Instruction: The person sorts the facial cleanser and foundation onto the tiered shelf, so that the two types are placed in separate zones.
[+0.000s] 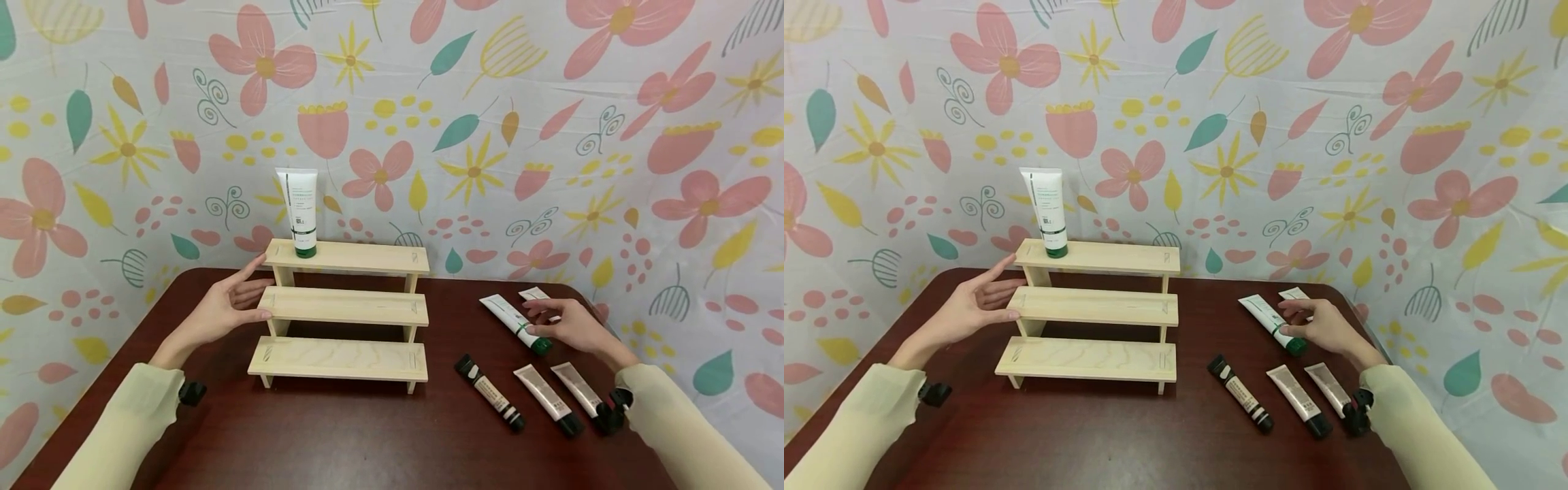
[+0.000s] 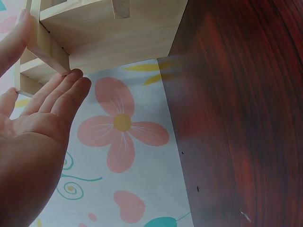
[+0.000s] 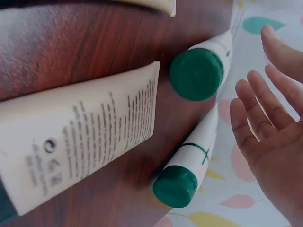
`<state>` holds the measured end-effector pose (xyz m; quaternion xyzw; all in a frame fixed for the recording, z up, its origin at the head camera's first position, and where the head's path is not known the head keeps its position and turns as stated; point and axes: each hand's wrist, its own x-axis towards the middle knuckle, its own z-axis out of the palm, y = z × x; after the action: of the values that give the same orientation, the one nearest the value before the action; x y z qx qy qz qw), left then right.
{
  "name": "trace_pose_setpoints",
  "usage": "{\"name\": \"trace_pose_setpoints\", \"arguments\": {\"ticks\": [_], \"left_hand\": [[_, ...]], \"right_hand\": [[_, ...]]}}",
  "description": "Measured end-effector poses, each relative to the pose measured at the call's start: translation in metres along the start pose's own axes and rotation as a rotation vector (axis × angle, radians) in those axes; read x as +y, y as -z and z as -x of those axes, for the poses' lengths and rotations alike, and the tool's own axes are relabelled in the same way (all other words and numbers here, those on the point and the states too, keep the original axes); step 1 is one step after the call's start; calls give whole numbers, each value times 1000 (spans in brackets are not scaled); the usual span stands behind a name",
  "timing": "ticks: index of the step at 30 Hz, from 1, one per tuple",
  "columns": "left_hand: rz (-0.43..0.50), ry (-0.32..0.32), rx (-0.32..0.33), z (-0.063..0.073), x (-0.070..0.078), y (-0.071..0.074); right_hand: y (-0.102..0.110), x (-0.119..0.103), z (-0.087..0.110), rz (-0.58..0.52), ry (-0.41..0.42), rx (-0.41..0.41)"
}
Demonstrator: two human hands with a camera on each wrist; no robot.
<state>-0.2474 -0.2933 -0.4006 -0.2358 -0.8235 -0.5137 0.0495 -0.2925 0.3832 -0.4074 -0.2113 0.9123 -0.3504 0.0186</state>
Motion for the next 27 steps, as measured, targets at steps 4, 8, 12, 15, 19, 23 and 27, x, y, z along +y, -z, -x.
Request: {"name": "trace_pose_setpoints", "arguments": {"ticks": [4, 8, 12, 15, 19, 23, 27], "left_hand": [[-3, 1, 4, 0, 0, 1], [-1, 8, 1, 0, 0, 1], [-8, 19, -1, 0, 0, 0], [-13, 21, 3, 0, 0, 0], [-14, 20, 3, 0, 0, 0], [-16, 21, -4, -1, 0, -1], [-23, 25, -1, -1, 0, -1]], "right_hand": [[-2, 9, -10, -45, -18, -59], [0, 15, -16, -78, -26, -120], [2, 19, -20, -96, -39, -172], [3, 23, -23, -96, -46, -201], [2, 28, -25, -89, -67, -211], [-1, 28, -25, -82, -69, -203], [-4, 25, -27, -82, -40, -210]]}}
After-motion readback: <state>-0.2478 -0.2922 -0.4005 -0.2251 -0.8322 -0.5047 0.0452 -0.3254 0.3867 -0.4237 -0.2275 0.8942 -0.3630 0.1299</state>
